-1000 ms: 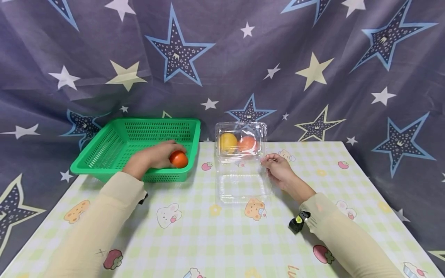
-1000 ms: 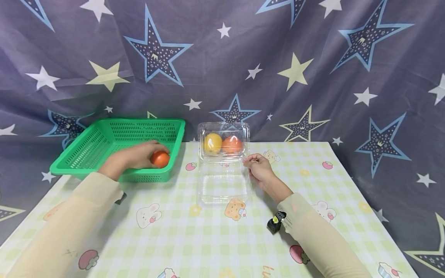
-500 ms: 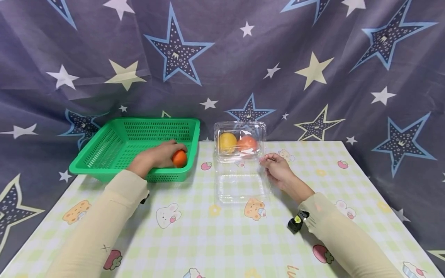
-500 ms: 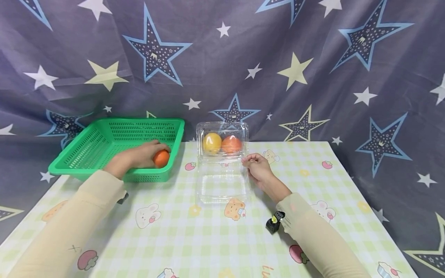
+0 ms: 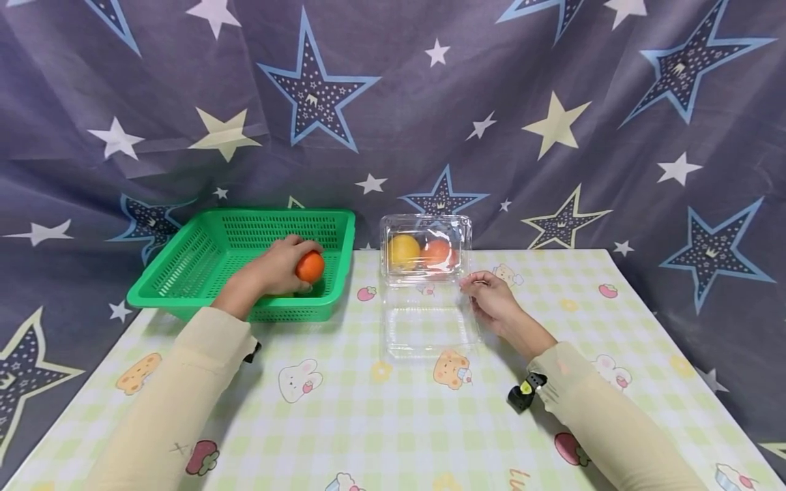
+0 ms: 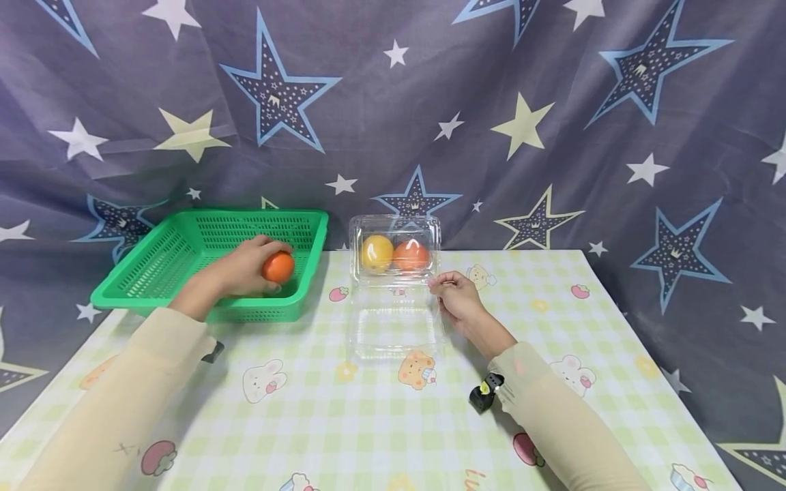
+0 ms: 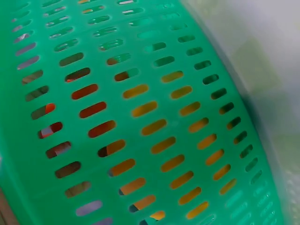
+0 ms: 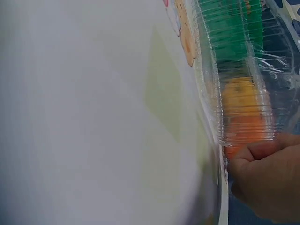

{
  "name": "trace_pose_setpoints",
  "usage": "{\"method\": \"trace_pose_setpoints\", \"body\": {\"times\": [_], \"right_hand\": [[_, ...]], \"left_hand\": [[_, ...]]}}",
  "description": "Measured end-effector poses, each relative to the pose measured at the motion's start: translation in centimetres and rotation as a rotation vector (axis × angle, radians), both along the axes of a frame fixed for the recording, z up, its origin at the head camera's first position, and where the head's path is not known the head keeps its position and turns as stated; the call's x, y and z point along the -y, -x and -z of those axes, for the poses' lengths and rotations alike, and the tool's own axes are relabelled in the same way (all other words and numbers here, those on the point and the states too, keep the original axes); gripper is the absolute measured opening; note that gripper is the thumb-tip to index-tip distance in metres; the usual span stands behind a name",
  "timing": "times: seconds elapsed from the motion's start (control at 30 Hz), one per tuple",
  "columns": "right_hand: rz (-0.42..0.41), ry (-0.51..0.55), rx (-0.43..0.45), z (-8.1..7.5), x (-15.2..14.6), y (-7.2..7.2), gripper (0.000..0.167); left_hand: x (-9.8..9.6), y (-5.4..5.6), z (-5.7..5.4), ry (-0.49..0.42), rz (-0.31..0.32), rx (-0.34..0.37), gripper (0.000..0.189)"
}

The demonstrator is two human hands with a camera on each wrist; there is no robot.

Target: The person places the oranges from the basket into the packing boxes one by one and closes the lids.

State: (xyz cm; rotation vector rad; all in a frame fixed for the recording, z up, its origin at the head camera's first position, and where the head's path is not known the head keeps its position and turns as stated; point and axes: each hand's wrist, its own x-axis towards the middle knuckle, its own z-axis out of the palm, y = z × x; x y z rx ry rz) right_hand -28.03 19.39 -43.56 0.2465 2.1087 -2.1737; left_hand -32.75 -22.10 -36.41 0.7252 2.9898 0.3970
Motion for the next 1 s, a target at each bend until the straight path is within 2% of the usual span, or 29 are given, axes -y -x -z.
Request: {"method": "trace_pose_setpoints", "body": {"times": [0.53,0.8,1.0], "right_hand": [[-0.029,0.035,0.008,-0.1,-0.1,-0.1,0.008],[-0.049,0.059,0.008,-0.3,-0.3,-0.1,0.014],[-0.031,0.053,0.031,-0.4,-0.3,-0.1,0.013]], "left_hand": [[-1.1,-1.7,-1.9,-0.143,-0.102,-0.184,0.072],[-2.8,-3.0,-2.8,-0.191,-0.106,-0.244,0.073],[-4.5,-4.3,-3.3,-0.176,-0.062,-0.263,0.072]]}}
